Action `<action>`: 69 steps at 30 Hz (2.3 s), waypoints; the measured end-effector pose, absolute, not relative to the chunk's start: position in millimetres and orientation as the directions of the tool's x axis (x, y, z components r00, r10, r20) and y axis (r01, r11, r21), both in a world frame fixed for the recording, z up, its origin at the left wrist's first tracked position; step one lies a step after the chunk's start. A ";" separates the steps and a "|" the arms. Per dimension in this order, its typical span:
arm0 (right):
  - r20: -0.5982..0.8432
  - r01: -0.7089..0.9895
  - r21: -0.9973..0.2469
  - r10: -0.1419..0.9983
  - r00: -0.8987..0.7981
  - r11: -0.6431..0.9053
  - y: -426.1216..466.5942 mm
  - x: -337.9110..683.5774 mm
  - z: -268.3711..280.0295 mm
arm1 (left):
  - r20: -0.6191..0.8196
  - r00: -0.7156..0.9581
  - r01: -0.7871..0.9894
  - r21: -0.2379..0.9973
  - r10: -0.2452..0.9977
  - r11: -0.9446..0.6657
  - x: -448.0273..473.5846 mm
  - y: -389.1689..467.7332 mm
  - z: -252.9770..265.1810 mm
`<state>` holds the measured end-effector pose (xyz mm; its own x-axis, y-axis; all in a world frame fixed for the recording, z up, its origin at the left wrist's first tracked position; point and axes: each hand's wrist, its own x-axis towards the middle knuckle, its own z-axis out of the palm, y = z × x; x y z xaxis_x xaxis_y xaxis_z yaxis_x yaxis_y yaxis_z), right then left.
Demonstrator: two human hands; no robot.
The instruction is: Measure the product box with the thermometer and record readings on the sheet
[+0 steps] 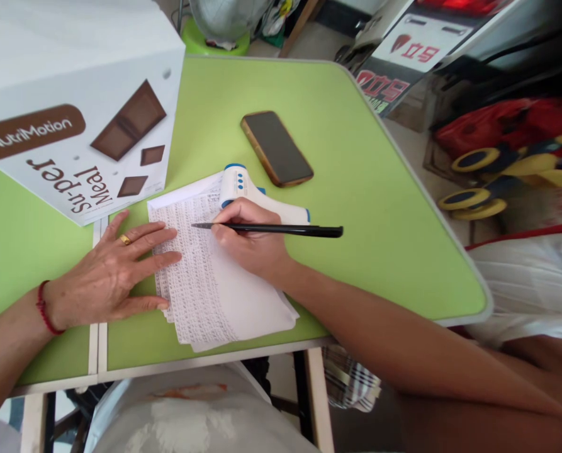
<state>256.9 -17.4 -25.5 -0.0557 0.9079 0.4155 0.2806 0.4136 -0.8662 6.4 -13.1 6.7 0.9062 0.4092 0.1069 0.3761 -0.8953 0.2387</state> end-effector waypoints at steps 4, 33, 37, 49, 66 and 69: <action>0.417 0.277 -0.868 0.908 -0.044 0.412 -17.5 257.0 -25.1 | 0.103 0.906 0.379 0.234 0.411 -0.895 6.0 -12.9 6.7; 0.382 0.322 -0.860 0.918 -0.105 0.395 -18.0 258.5 -22.6 | 0.103 0.902 0.382 0.258 0.419 -0.887 6.6 -12.3 7.6; 0.371 0.323 -0.862 0.920 -0.126 0.391 -18.6 257.9 -22.5 | 0.098 0.900 0.386 0.272 0.425 -0.882 6.6 -12.4 7.4; 0.380 0.354 -0.845 0.916 -0.127 0.400 -19.4 256.1 -21.3 | 0.101 0.903 0.382 0.256 0.418 -0.888 6.8 -13.0 7.1; 0.370 0.328 -0.857 0.918 -0.146 0.398 -19.0 257.1 -20.1 | 0.096 0.903 0.385 0.256 0.419 -0.887 6.2 -13.1 7.0; 0.363 0.325 -0.867 0.925 -0.108 0.378 -18.6 256.9 -21.8 | 0.094 0.902 0.386 0.264 0.422 -0.884 6.5 -13.1 7.2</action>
<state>256.9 -18.6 -21.8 -0.1084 0.9253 0.3634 0.3248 0.3784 -0.8668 6.5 -13.1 7.2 0.9017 0.4221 0.0936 0.3863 -0.8838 0.2637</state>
